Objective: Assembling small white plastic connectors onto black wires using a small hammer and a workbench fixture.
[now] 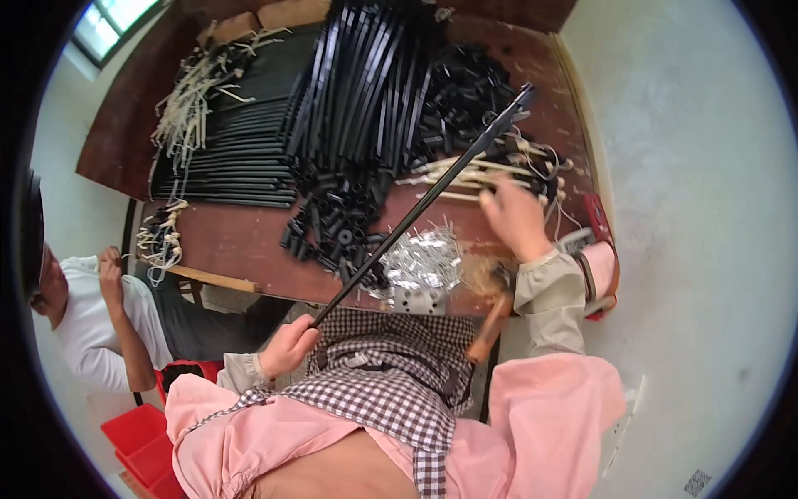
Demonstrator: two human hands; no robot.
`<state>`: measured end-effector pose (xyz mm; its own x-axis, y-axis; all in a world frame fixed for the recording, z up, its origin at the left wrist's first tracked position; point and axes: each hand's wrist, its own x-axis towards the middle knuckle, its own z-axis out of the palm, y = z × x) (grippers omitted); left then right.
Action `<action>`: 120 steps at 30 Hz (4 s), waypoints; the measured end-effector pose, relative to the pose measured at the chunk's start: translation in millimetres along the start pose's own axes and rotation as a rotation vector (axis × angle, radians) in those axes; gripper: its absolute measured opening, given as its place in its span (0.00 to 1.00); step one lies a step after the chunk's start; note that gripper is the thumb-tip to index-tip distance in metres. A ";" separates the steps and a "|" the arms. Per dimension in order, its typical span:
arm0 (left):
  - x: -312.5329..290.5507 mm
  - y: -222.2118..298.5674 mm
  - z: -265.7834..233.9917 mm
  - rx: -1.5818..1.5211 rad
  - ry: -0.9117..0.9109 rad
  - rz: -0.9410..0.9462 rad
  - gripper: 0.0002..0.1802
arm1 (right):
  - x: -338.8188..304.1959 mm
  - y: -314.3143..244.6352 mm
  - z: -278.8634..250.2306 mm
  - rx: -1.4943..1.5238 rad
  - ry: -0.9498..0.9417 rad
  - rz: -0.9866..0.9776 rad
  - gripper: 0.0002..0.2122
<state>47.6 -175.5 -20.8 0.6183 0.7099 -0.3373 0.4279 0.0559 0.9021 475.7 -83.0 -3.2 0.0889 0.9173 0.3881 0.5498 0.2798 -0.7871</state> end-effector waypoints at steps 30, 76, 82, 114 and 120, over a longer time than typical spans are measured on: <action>82.9 122.9 -10.8 -0.634 -0.077 0.347 0.14 | -50.3 -148.9 65.1 0.901 -0.458 0.523 0.09; 37.5 126.8 5.4 0.193 0.132 0.872 0.06 | -75.9 -183.2 43.2 0.359 -0.294 -0.066 0.05; 39.0 133.3 14.3 -0.011 0.253 0.878 0.05 | -86.0 -174.9 58.5 0.381 -0.454 0.057 0.04; 108.8 -11.8 -187.6 1.102 0.638 0.835 0.18 | -114.6 -165.9 30.3 0.510 0.342 0.096 0.17; 76.6 93.1 -123.7 0.707 0.545 0.909 0.14 | -99.4 -150.6 -7.4 0.201 0.907 0.022 0.21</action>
<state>53.3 -29.1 70.6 0.5942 0.5003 0.6297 0.3549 -0.8657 0.3530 390.2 -218.4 80.3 0.7593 0.3745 0.5321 0.3935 0.3870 -0.8339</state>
